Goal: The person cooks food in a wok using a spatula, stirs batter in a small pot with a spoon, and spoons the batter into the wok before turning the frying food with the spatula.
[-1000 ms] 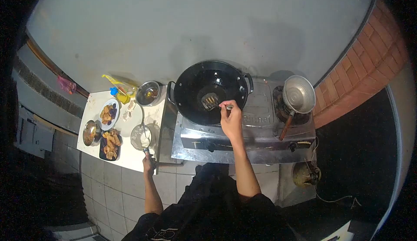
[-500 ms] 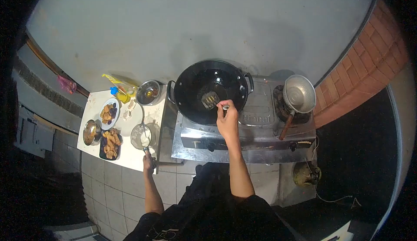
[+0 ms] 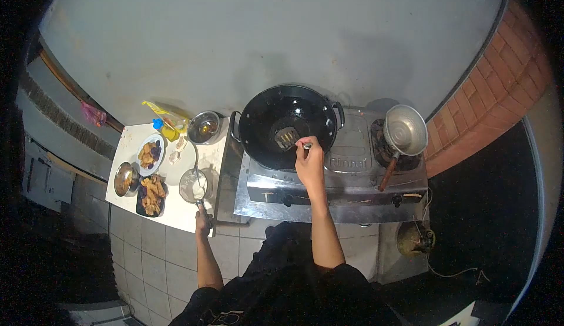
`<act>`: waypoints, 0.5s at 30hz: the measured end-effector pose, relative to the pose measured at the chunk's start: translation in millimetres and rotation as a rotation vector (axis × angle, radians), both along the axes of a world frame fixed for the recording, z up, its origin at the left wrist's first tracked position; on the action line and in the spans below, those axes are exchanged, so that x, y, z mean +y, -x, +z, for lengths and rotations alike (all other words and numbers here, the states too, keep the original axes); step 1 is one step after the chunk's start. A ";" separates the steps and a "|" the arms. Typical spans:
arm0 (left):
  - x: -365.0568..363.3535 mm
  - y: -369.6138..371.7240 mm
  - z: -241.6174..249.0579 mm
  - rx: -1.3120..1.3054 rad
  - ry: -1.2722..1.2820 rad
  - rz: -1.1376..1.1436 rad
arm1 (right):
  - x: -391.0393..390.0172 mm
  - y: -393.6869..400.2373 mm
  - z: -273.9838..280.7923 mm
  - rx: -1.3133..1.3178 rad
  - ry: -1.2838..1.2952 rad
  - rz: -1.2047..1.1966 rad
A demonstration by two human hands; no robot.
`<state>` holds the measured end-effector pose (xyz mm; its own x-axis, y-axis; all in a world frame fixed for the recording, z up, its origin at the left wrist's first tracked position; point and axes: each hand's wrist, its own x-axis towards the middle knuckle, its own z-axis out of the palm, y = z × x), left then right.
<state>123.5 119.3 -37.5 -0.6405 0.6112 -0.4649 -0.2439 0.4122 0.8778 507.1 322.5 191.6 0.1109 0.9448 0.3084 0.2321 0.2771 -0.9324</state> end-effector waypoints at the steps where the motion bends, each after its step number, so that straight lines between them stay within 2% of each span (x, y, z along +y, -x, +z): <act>1: 0.5 0.0 0.4 -0.008 0.004 0.005 | -0.5 0.2 1.3 -0.007 0.009 -0.001; 5: -0.7 -3.4 13.2 -0.044 -0.014 -0.052 | 0.3 1.7 -3.5 0.015 -0.038 -0.019; 10: 1.3 1.4 5.7 -0.072 0.002 -0.042 | 9.1 1.1 -14.3 0.044 -0.084 -0.031; 15: -0.1 2.3 2.1 -0.052 -0.015 -0.049 | 9.1 0.0 4.7 0.043 0.018 -0.059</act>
<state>121.2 119.2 -35.5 -0.5850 0.6481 -0.4876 -0.2692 0.4119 0.8705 507.0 331.6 196.3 0.1788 0.9417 0.2849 0.2073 0.2470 -0.9466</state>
